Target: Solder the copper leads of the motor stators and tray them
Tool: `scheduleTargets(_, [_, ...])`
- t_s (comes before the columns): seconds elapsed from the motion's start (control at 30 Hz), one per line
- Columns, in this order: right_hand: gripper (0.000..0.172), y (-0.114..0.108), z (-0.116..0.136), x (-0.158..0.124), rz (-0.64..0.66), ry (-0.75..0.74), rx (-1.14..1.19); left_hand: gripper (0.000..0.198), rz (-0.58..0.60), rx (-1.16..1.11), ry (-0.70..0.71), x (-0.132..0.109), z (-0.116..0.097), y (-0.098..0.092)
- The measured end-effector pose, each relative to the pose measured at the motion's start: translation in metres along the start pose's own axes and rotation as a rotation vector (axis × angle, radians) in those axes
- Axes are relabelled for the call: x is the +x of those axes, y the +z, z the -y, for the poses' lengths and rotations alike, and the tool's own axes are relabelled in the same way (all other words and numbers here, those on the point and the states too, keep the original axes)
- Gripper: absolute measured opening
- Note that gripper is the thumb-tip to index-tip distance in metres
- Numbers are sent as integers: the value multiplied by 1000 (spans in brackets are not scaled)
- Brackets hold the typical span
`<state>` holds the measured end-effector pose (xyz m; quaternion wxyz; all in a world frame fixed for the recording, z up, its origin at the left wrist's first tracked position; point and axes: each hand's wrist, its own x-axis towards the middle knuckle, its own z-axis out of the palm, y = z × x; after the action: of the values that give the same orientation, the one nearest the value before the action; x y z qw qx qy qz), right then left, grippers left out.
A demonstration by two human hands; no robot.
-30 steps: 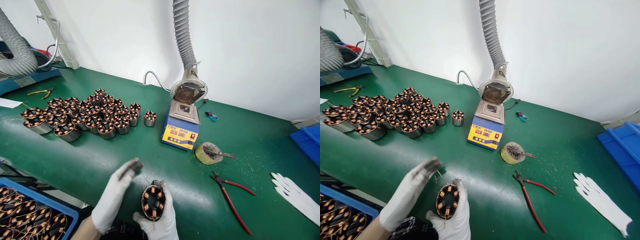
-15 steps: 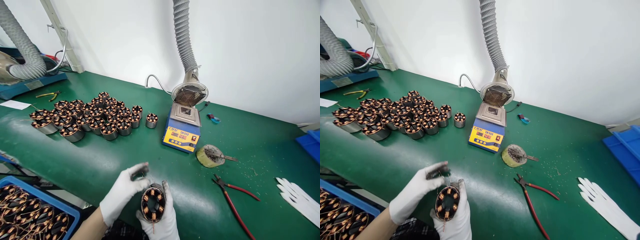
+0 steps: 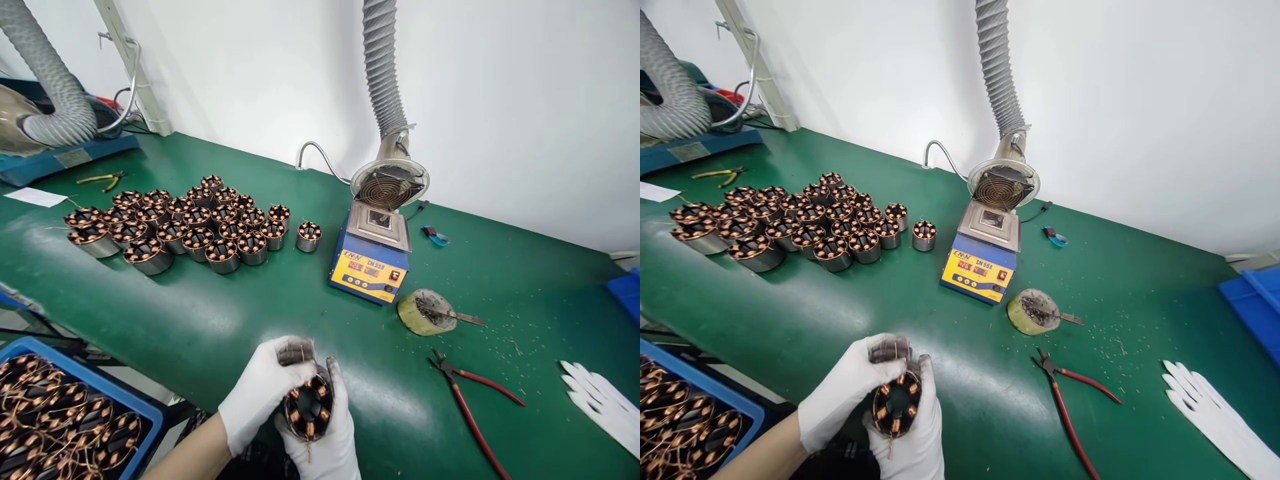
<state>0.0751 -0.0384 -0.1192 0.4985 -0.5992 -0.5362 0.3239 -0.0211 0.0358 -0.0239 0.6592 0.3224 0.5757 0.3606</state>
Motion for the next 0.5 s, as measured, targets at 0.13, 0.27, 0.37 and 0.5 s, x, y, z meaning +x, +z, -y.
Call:
scheduleTargets(0.13, [92, 0, -2, -1, -7, 13, -17, 41, 53, 50, -28, 2, -5, 4])
scheduleTargets(0.27, [90, -4, -1, 0, -3, 19, -35, 24, 81, -12, 33, 16, -15, -2])
scheduleTargets(0.37, [95, -6, -2, -1, 26, 76, -60, 34, -23, -74, 139, 26, -24, -17])
scheduleTargets(0.5, [95, -4, -3, -5, -8, 72, -79, 41, -60, -57, 148, 22, -26, -37])
